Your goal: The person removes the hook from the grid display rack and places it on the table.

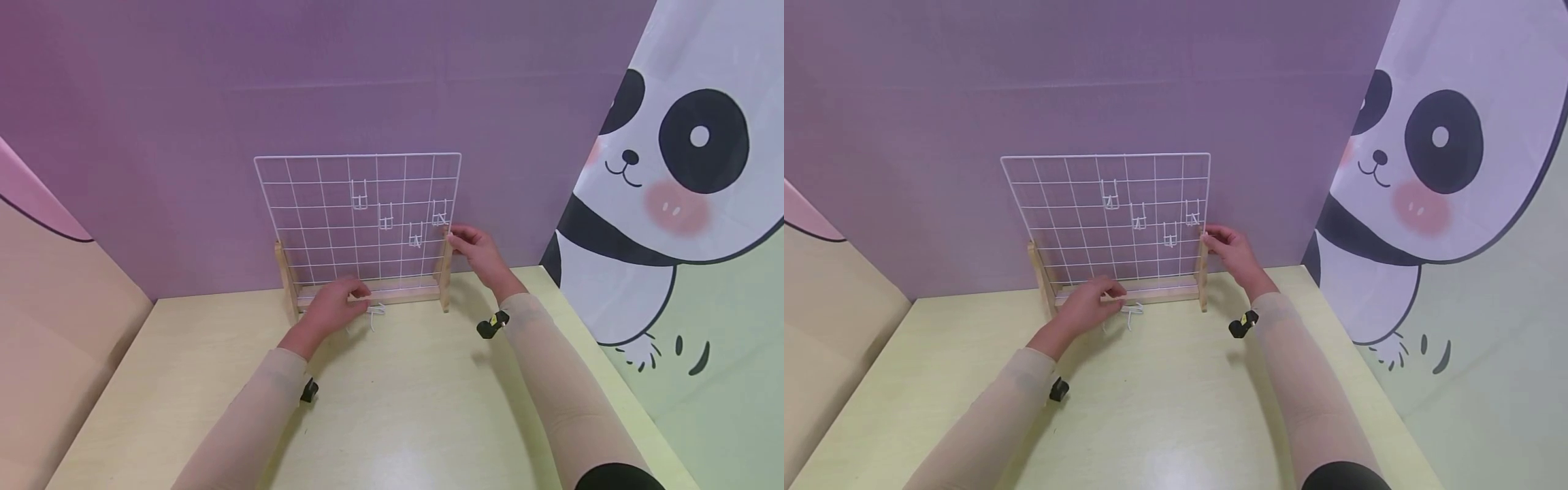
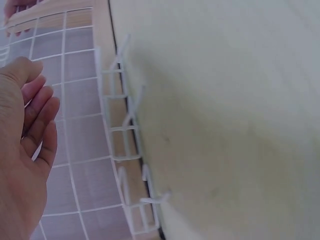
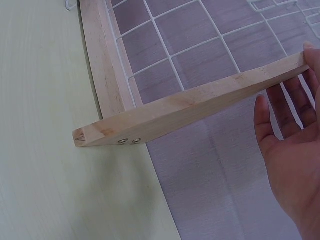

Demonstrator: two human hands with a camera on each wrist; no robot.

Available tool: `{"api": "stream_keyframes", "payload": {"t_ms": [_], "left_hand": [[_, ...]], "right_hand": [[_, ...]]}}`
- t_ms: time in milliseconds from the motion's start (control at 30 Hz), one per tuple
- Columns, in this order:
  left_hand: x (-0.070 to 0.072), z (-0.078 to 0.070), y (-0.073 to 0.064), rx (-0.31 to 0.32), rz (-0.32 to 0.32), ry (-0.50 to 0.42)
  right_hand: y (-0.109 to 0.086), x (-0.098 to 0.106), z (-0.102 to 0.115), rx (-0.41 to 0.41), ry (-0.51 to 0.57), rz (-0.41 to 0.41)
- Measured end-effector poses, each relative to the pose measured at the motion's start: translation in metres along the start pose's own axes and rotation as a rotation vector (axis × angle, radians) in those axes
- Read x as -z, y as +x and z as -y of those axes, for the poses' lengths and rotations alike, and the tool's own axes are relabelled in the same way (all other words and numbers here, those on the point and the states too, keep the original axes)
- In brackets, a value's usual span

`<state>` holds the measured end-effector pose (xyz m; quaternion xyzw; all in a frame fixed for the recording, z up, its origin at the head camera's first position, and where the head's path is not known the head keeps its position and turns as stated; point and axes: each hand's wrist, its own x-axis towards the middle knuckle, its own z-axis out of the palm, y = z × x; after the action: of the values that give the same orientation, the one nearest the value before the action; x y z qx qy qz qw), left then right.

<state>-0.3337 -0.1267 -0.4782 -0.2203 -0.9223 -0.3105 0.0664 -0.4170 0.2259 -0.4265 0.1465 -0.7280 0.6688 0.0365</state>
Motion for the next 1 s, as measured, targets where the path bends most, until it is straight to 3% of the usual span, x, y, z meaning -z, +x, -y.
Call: {"api": "stream_keyframes", "payload": {"t_ms": [267, 767, 1000], "left_hand": [[0.014, -0.011, 0.006, 0.025, -0.048, -0.009], [0.044, -0.038, 0.02, 0.027, -0.246, -0.156], [0.06, -0.048, 0.031, -0.034, -0.341, -0.208]], "right_hand": [[-0.002, -0.001, 0.001, -0.011, -0.006, -0.008], [-0.001, 0.0, 0.0, -0.032, 0.001, -0.01], [-0.001, 0.001, 0.0, -0.041, -0.014, -0.007]]}}
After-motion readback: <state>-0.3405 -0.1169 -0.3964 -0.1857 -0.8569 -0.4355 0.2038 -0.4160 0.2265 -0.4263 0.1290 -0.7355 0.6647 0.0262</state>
